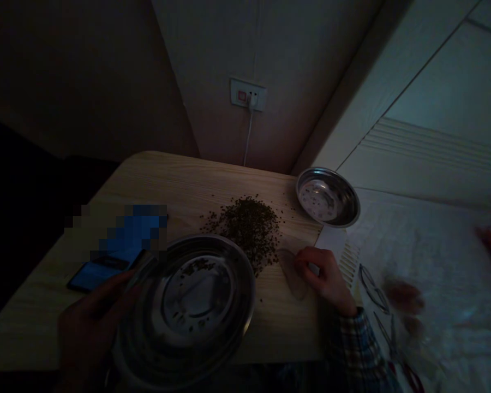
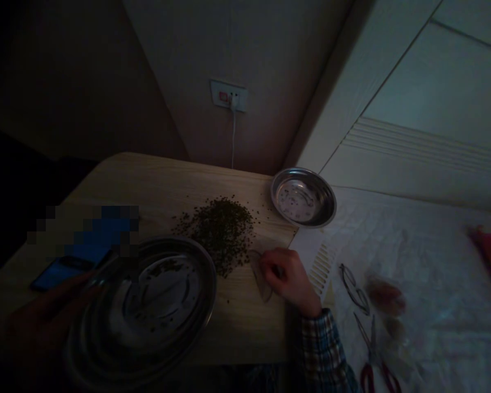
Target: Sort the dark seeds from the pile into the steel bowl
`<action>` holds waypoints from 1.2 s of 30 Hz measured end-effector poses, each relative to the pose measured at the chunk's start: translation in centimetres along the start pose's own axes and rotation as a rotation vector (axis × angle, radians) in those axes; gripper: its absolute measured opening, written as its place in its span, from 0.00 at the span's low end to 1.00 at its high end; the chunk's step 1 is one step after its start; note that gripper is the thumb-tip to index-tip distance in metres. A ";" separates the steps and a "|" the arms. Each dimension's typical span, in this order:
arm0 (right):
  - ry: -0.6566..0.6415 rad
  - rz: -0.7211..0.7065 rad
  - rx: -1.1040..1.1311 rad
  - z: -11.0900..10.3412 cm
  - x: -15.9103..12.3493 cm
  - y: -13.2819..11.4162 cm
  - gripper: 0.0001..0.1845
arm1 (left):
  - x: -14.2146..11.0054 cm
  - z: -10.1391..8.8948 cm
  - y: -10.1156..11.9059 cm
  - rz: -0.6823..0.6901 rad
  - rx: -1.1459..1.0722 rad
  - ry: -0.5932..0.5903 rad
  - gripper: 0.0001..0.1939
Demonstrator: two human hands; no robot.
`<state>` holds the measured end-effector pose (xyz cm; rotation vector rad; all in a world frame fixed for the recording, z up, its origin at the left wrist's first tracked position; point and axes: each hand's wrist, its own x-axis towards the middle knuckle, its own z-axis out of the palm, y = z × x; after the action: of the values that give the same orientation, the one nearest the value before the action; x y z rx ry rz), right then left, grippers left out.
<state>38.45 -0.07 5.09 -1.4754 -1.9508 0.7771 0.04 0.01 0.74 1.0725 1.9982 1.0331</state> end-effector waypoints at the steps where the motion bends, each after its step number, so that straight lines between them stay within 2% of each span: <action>1: 0.001 0.004 -0.004 0.1 0.0 0.0 0.10 | -0.1 0.0 0.1 -0.004 -0.003 0.004 0.27; 11: 0.030 0.035 -0.007 0.1 0.0 0.3 0.09 | 0.0 -0.1 0.9 -0.069 0.017 0.009 0.28; 16: 0.056 0.039 0.015 0.0 -0.1 0.2 0.09 | 0.0 0.0 0.9 -0.039 -0.010 -0.009 0.27; 22: 0.036 0.029 0.025 0.0 0.0 0.1 0.09 | -0.2 0.0 1.1 -0.029 -0.007 -0.010 0.26; 31: 0.012 0.024 0.035 0.1 0.0 0.1 0.10 | 0.4 -0.1 -0.5 -0.035 0.008 -0.022 0.26; 36: -0.020 0.037 0.045 0.1 0.1 0.2 0.09 | 0.1 -0.2 0.0 -0.023 -0.018 -0.053 0.27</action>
<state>38.43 0.05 4.90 -1.4865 -1.9129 0.8505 -0.13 0.05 0.82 1.0536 1.9512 0.9988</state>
